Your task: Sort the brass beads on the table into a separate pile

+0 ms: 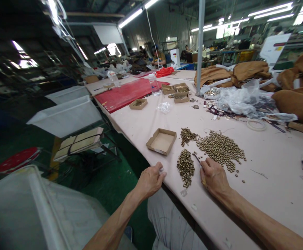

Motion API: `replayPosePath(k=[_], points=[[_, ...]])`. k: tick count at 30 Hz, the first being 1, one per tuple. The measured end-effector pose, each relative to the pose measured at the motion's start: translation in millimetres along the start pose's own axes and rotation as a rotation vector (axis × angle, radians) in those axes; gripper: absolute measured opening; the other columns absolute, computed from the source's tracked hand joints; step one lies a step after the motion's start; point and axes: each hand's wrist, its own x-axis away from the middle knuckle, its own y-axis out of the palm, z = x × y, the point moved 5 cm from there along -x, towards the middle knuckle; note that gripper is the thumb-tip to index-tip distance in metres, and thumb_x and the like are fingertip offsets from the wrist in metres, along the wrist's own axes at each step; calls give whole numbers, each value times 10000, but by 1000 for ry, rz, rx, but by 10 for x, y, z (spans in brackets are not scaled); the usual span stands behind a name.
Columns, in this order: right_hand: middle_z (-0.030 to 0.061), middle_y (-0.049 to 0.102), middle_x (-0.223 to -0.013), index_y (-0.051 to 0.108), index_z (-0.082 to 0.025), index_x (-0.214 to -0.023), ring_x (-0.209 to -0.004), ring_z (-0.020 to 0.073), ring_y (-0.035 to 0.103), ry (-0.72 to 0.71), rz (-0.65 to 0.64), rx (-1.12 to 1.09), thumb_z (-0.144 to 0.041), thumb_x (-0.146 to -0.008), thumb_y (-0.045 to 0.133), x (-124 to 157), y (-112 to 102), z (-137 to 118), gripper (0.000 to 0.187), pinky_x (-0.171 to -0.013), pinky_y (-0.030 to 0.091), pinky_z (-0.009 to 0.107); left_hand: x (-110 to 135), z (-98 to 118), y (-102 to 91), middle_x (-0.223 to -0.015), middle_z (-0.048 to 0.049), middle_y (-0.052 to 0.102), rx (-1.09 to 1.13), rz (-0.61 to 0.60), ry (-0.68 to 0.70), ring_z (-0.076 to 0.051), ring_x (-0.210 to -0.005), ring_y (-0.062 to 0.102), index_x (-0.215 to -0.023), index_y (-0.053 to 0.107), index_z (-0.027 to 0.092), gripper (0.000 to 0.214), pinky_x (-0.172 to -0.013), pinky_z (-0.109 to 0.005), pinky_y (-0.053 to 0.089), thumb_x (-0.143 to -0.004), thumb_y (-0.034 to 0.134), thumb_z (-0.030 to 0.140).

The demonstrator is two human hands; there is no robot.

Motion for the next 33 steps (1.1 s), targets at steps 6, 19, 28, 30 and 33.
replayPosePath(k=[6, 19, 28, 30, 33], points=[[62, 596, -868, 670, -181, -963, -789, 169, 525, -12, 7, -54, -197, -910, 487, -24, 33, -34, 191, -733, 372, 277, -8, 6, -18, -996, -95, 726, 2, -25, -24, -267, -951, 707, -1154, 503, 242, 269, -803, -332, 469, -986, 427, 438], [63, 608, -884, 685, -178, -961, -762, 159, 541, 131, 35, -29, -209, -895, 504, -188, 75, 122, 194, -699, 376, 274, -50, -25, 33, -987, -79, 730, 35, 12, 28, -250, -891, 710, -1127, 498, 251, 238, -754, -312, 451, -987, 422, 429], [62, 614, -868, 686, -175, -927, -729, 156, 533, 161, 44, 61, -208, -902, 499, -195, -3, 252, 192, -685, 370, 281, -34, -18, 9, -958, -86, 726, 16, 12, 7, -261, -913, 710, -1152, 501, 242, 266, -783, -322, 466, -984, 434, 438], [67, 621, -869, 690, -174, -921, -721, 159, 533, 154, 66, 72, -213, -897, 502, -184, -56, 276, 193, -671, 368, 284, -14, -8, -10, -961, -89, 728, 17, 8, 5, -270, -924, 712, -1152, 506, 238, 276, -791, -332, 476, -983, 429, 443], [61, 630, -869, 697, -176, -962, -715, 155, 547, 77, 97, -17, -236, -889, 521, -177, -150, 271, 200, -665, 385, 276, 16, 2, -18, -946, -94, 729, 23, -1, 13, -278, -923, 716, -1119, 518, 228, 287, -805, -345, 489, -984, 416, 460]])
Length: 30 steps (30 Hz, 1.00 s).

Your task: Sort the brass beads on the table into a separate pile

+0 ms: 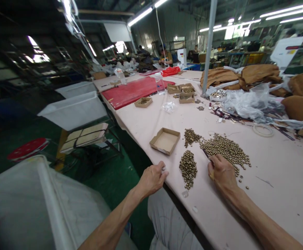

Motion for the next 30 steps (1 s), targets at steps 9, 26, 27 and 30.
replayPosePath(k=[9, 26, 27, 30], points=[[42, 605, -797, 699, -192, -912, -693, 141, 546, -150, -133, -154, -263, -910, 495, 8, 145, -304, 216, -662, 380, 264, 37, -2, 25, -963, -100, 731, 2, 26, 32, -283, -939, 720, -1096, 512, 220, 268, -819, -364, 506, -981, 421, 444], [54, 586, -844, 671, -184, -900, -721, 152, 514, -41, -115, -7, -242, -916, 484, -33, 298, -312, 197, -695, 361, 278, 17, -9, 7, -962, -91, 726, 7, 8, 7, -277, -942, 715, -1099, 510, 225, 264, -817, -348, 498, -984, 414, 442], [55, 585, -845, 667, -182, -893, -725, 152, 516, -37, -112, 0, -238, -915, 484, -35, 296, -312, 193, -699, 363, 278, 13, -10, 7, -961, -90, 725, 6, 5, 9, -276, -941, 714, -1101, 508, 225, 264, -812, -346, 497, -984, 413, 442], [58, 590, -859, 661, -178, -899, -732, 152, 527, -22, -101, 6, -232, -914, 483, -26, 286, -291, 186, -709, 372, 277, -2, -24, 21, -952, -93, 723, 0, -1, 6, -277, -925, 715, -1106, 504, 225, 271, -792, -344, 494, -983, 411, 449]])
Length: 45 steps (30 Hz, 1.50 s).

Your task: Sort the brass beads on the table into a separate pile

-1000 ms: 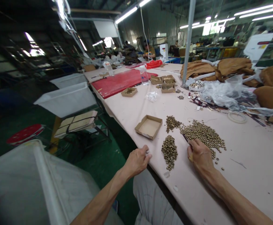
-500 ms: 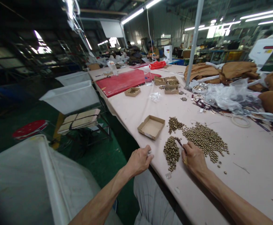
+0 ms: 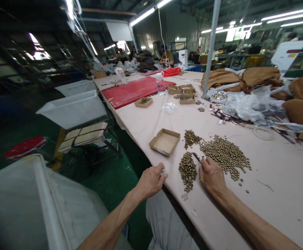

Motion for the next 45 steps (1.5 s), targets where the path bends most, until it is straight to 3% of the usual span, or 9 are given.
replayPosePath(k=[17, 34, 45], points=[[49, 584, -840, 676, -184, -931, -717, 149, 513, 57, 66, -1, -220, -896, 504, 28, -57, 162, 179, -681, 349, 279, -38, -17, 29, -922, -74, 722, 3, 17, -17, -262, -916, 714, -1113, 502, 241, 232, -792, -322, 469, -979, 440, 420], [64, 580, -850, 667, -184, -919, -762, 165, 519, 14, 34, -14, -218, -908, 494, -54, -22, 119, 177, -725, 369, 278, -84, -16, 10, -936, -72, 725, 25, -12, -22, -248, -888, 707, -1129, 508, 242, 232, -767, -305, 454, -985, 435, 408], [60, 591, -866, 677, -188, -938, -731, 159, 495, 58, 44, 44, -228, -906, 498, -79, -4, 280, 187, -704, 341, 291, -101, -16, 17, -918, -70, 723, 36, -15, -28, -240, -864, 704, -1117, 514, 241, 246, -771, -301, 452, -991, 426, 433]])
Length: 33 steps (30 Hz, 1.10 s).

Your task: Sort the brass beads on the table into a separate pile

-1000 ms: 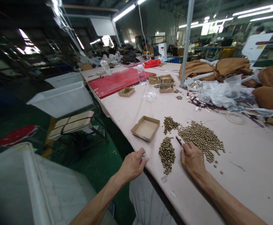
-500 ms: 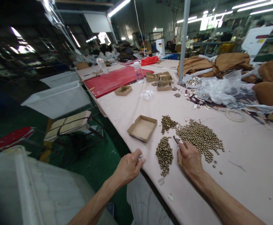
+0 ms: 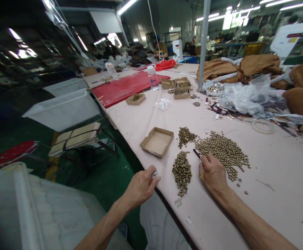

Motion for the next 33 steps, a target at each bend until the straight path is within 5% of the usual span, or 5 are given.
replayPosePath(k=[18, 33], points=[[56, 605, -855, 684, -182, -898, -705, 150, 510, 42, 30, 108, -242, -909, 506, -72, -112, 173, 188, -663, 329, 283, 36, -29, 20, -938, -86, 725, -41, 52, 21, -277, -902, 715, -1121, 511, 234, 257, -783, -340, 483, -978, 437, 435], [54, 648, -870, 717, -191, -951, -729, 156, 566, -123, -46, -232, -301, -909, 493, -58, -86, -258, 253, -711, 409, 271, 137, -2, 16, -1010, -140, 738, -12, 65, 44, -299, -973, 720, -1155, 513, 204, 285, -845, -393, 525, -966, 428, 399]])
